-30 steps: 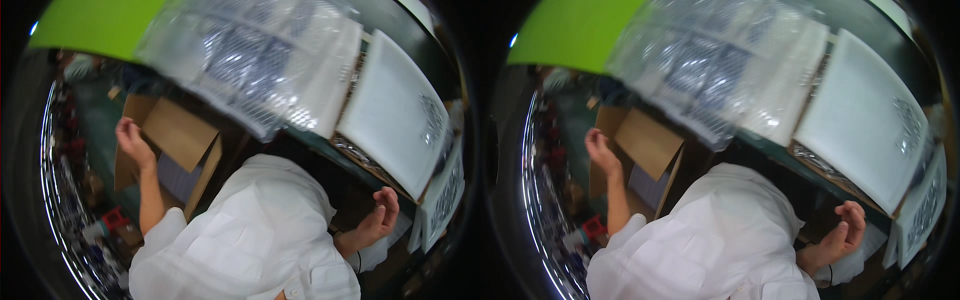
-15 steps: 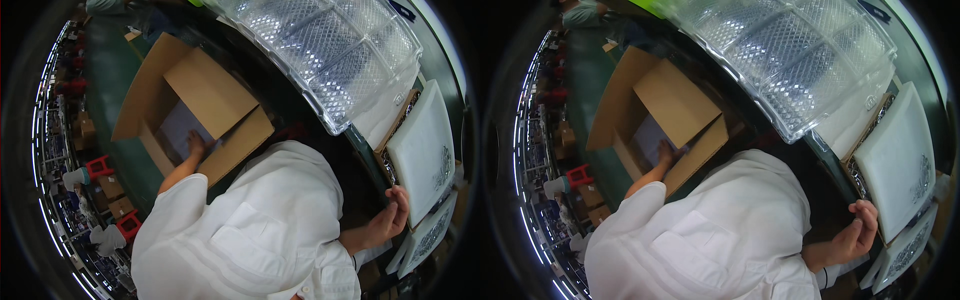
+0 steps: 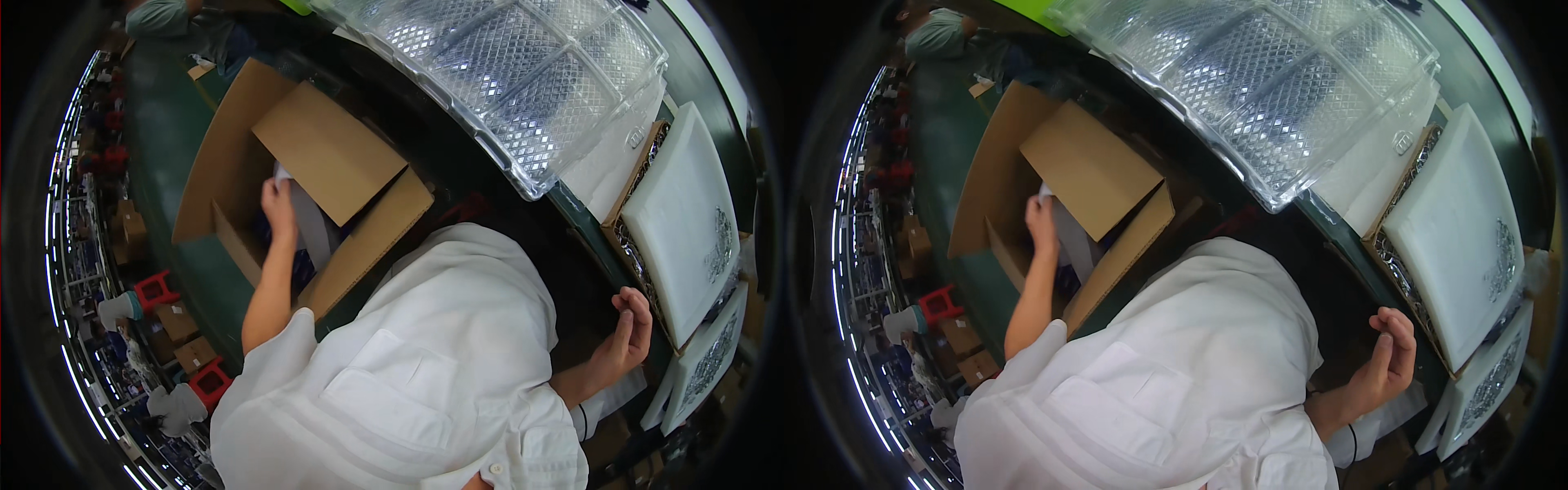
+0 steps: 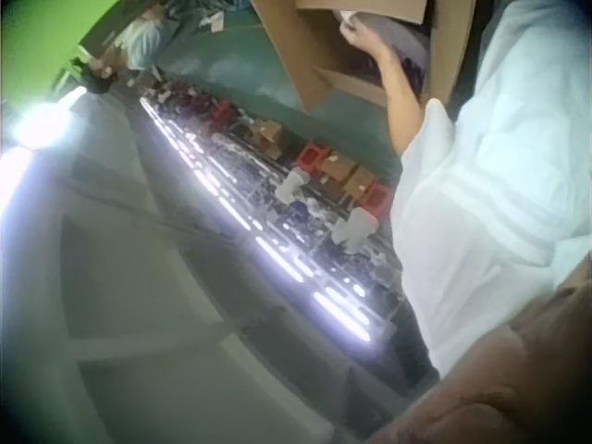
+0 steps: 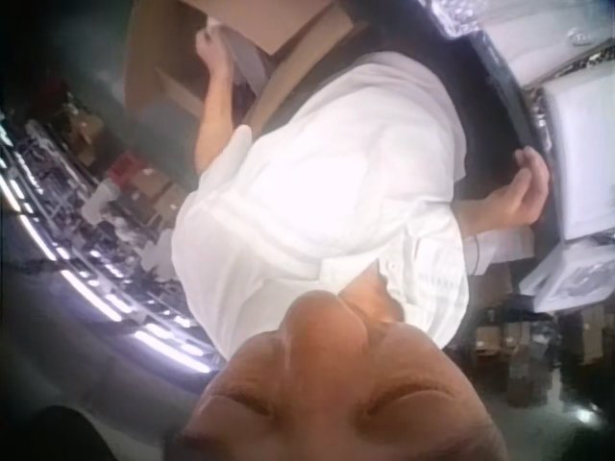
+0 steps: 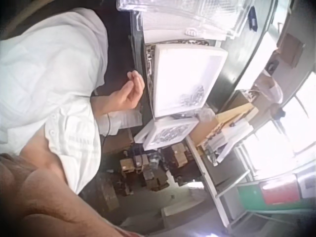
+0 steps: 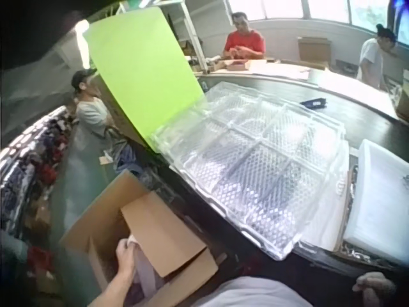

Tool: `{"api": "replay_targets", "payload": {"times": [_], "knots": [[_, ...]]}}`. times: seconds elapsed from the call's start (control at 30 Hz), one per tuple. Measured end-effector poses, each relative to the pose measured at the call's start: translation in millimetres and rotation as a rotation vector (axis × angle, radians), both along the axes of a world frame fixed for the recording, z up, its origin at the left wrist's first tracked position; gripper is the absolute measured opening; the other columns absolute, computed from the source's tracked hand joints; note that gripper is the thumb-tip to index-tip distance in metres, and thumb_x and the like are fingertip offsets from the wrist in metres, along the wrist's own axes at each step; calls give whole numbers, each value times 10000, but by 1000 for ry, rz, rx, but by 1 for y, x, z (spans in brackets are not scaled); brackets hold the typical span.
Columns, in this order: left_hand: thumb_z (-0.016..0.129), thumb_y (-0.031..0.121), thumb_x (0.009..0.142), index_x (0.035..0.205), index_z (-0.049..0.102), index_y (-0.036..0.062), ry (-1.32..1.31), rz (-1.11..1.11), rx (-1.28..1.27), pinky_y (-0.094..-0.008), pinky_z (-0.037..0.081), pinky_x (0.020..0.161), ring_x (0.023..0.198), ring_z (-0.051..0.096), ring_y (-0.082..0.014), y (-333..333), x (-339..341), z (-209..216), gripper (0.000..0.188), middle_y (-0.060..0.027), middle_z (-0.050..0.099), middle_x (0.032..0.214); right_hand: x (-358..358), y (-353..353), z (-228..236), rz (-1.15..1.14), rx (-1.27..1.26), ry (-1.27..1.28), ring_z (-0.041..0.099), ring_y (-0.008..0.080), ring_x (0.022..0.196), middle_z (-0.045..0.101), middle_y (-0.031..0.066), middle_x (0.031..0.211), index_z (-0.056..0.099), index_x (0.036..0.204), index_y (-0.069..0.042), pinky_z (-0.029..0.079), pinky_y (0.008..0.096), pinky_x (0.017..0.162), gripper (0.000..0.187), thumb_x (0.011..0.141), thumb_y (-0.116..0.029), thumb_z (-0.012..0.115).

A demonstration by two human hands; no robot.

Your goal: The person repeatedly picks up a purple plastic clip and a small metal clip from a foam tray. They insert the metal clip into the purple plastic housing and then place the assembled unit into a cardboard box. This process is repeated continuously throughout the video.

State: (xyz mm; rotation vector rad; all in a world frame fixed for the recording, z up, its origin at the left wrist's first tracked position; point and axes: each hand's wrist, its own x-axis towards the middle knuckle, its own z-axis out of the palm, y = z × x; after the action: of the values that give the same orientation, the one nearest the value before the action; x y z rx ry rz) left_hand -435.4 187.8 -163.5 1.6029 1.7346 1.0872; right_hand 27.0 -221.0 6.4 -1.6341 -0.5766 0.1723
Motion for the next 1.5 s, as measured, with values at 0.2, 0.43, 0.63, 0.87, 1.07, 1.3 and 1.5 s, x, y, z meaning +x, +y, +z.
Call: {"api": "replay_targets", "payload": {"times": [0.2, 0.43, 0.63, 0.87, 1.07, 1.3, 1.5], "knots": [[642, 113, 1035, 1176, 627, -1, -524, -191, 207, -271, 477, 919, 983, 614, -121, 9, 101, 176, 182, -45, 667, 1091, -8, 18, 11, 167, 62, -13, 700, 251, 1010, 694, 248, 1242, 690, 1217, 73, 566, 349, 898, 332, 897, 85, 603], [699, 200, 1006, 1248, 560, -3, -591, -805, 58, -379, 543, 972, 1088, 660, -213, -79, 188, 199, 345, -131, 676, 1177, -38, 99, 37, 619, -16, -258, 722, 328, 926, 640, 232, 1353, 458, 1480, 30, 593, 379, 781, 828, 767, -132, 847], [661, 390, 990, 1287, 549, 12, -386, -1465, 115, -513, 443, 1102, 1205, 619, -326, -136, 213, 207, 494, -200, 650, 1273, -50, 93, 21, 448, 294, -436, 732, 365, 772, 713, 145, 926, 584, 1381, -1, 582, 416, 609, 724, 742, -169, 880], [515, 302, 1060, 1474, 488, 25, -541, -1766, -220, -443, 531, 947, 1210, 591, -377, 30, 88, 173, 499, -245, 538, 1420, -22, -153, 21, -824, 525, -368, 695, 283, 989, 699, 180, 1220, 600, 1318, 35, 580, 388, 803, 448, 913, -84, 749], [553, 249, 1045, 1529, 443, 51, 149, -1169, -266, -392, 583, 856, 1114, 629, -345, 0, 23, 74, 535, -218, 526, 1404, -51, -320, -37, -1897, 624, -443, 678, 392, 1054, 623, 270, 1306, 570, 1362, 114, 657, 468, 842, 463, 942, -15, 715], [576, 285, 1056, 1514, 475, 6, 311, -703, -50, -442, 535, 993, 1200, 623, -358, 64, 93, 0, 546, -235, 543, 1452, -17, -430, -203, -2179, -119, -543, 626, 342, 1127, 643, 251, 1306, 608, 1336, 85, 501, 461, 978, 353, 1050, -119, 574], [595, 316, 1066, 1501, 502, -34, 229, -585, 138, -485, 493, 1110, 1274, 618, -369, 146, 101, 0, 565, -249, 558, 1494, 48, -435, -276, -1794, -1054, 618, 533, 445, 1364, 415, 242, 1591, 555, 1413, 25, 468, 512, 1127, 506, 918, -61, 614]]}}
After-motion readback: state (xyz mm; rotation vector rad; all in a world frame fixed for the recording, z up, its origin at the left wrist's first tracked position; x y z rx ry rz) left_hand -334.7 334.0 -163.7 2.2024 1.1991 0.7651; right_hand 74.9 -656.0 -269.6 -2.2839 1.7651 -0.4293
